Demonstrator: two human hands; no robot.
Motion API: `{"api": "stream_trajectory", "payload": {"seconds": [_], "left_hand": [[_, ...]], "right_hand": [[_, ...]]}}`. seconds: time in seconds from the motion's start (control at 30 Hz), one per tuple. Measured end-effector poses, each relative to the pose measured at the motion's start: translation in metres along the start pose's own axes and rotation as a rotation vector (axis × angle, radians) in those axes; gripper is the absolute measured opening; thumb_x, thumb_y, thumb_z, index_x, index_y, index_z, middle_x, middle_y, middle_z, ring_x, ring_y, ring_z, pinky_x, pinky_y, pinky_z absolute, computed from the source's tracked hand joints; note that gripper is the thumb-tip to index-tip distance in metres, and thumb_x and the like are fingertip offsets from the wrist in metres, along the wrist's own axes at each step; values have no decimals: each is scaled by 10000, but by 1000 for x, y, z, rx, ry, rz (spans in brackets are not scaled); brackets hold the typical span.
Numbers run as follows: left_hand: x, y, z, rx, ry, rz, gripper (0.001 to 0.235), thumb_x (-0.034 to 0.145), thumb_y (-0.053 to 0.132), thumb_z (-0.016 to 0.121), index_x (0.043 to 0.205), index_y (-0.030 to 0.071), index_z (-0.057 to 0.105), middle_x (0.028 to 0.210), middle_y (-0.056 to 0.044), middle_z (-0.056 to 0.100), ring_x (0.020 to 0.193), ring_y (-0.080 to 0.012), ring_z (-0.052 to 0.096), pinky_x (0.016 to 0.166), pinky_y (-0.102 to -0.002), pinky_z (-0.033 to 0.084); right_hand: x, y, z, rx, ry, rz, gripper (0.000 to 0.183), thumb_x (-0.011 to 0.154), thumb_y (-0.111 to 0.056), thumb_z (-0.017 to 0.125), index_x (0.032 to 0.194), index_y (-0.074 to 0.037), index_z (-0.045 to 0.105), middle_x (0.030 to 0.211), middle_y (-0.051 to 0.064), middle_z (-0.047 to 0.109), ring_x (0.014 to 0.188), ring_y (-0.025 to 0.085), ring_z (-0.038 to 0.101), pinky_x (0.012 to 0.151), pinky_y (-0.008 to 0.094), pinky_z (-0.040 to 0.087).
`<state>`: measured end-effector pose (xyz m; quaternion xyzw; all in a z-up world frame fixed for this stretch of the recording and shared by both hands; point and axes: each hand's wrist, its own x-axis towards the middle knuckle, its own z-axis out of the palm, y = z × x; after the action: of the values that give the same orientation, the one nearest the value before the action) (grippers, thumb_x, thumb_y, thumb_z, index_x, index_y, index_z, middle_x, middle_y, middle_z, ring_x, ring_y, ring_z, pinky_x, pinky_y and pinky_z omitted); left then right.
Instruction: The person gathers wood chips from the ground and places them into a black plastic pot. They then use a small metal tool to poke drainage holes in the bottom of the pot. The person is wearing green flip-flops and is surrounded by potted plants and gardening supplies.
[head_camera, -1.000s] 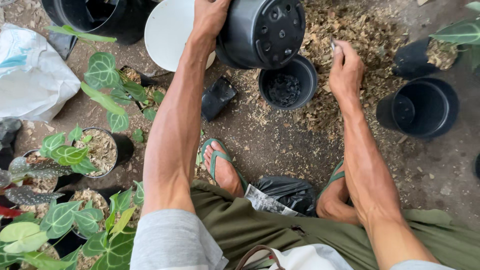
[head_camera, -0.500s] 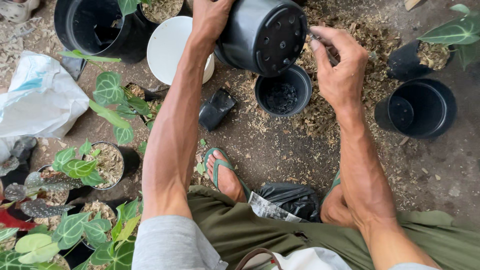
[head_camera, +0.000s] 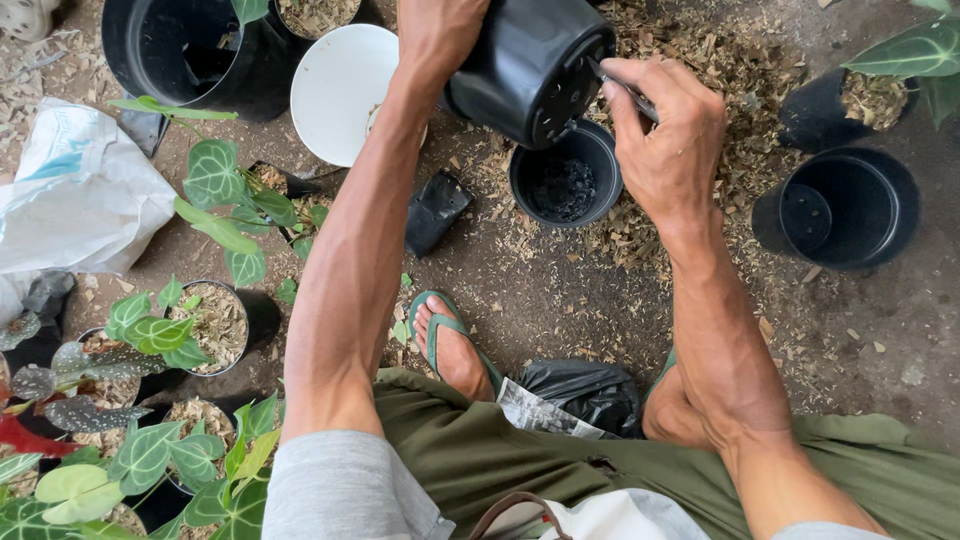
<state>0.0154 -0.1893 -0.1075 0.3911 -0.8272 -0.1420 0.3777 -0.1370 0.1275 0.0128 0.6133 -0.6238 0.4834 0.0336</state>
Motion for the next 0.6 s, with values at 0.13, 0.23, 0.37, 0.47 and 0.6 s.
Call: {"api": "stream_trajectory", "payload": {"seconds": [0.13,0.23,0.37,0.47,0.6], "left_hand": [[-3,15,-4,26,71,13,349,882,334,710,706,32,717,558,-118,681,499,-221,669,468,-395,509],[1,23,-4,106,68,74,334,895,306,697,692,42,702,556,-112,665,486,-234,645,467,-409,484],[2,26,-10,166,86,134,337,912,285,696,664,56,681,546,-98,645,468,-241,611,465,-414,462],[0,36,-12,78,89,139,341,927,273,716,668,54,682,550,-70,648,471,-213,611,458,-387,462],[-4,54,-23,-111,77,101,346,942,256,751,680,41,685,564,-24,664,482,-157,625,451,-343,469]], "right_hand": [[-1,2,2,-35,12,-27,152,1011,-30,745,1156,-63,770,1095,129,754,957,238,745,787,352,579],[-2,5,0,-72,2,-8,156,1008,-55,760,1161,-79,779,1060,122,750,904,231,733,744,351,565],[-3,8,4,-133,15,10,181,997,-71,773,1175,-98,789,1012,107,750,821,213,715,678,344,537],[-5,8,10,-179,30,44,152,1003,-96,786,1155,-108,793,974,95,748,741,191,684,604,328,505],[-10,10,18,-236,66,55,135,998,-105,788,1133,-118,787,990,76,756,707,157,667,578,311,488]]}}
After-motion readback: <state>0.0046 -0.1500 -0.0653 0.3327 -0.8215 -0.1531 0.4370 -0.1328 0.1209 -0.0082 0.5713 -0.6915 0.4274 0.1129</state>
